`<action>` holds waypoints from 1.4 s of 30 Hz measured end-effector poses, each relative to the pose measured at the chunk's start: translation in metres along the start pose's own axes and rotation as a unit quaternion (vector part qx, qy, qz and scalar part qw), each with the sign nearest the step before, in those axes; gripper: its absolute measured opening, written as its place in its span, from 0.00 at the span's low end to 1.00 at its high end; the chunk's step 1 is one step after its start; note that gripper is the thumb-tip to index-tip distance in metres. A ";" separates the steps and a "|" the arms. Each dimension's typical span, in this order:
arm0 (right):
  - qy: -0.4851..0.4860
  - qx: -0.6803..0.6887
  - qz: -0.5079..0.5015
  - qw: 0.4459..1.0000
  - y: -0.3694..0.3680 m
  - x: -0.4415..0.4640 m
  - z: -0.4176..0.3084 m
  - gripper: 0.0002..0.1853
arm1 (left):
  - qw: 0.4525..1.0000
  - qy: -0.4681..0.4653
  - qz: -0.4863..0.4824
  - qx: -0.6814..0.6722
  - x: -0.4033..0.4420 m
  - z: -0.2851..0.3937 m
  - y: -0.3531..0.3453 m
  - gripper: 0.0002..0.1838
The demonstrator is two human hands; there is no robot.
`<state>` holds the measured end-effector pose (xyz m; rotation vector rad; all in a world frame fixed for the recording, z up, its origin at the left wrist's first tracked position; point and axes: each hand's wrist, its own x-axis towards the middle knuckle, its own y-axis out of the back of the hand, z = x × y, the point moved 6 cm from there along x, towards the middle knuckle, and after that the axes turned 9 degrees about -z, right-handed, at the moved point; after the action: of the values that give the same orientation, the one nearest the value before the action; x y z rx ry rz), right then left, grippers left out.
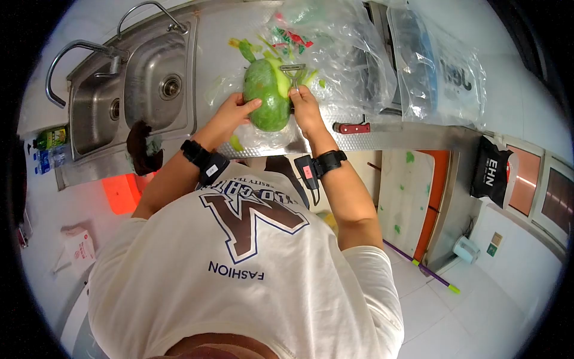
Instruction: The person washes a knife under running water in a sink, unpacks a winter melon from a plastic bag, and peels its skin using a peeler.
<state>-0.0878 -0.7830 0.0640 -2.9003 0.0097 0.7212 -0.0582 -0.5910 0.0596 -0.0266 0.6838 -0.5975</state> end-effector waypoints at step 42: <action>0.150 -0.520 0.046 0.839 -0.068 -0.063 -0.019 0.28 | 0.977 -0.092 0.148 0.121 0.026 -0.025 0.016 0.72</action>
<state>-0.1316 -0.7209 0.1199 -4.0560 -0.3030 0.2818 -0.0488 -0.5872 0.0216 0.2406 0.4209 -0.3818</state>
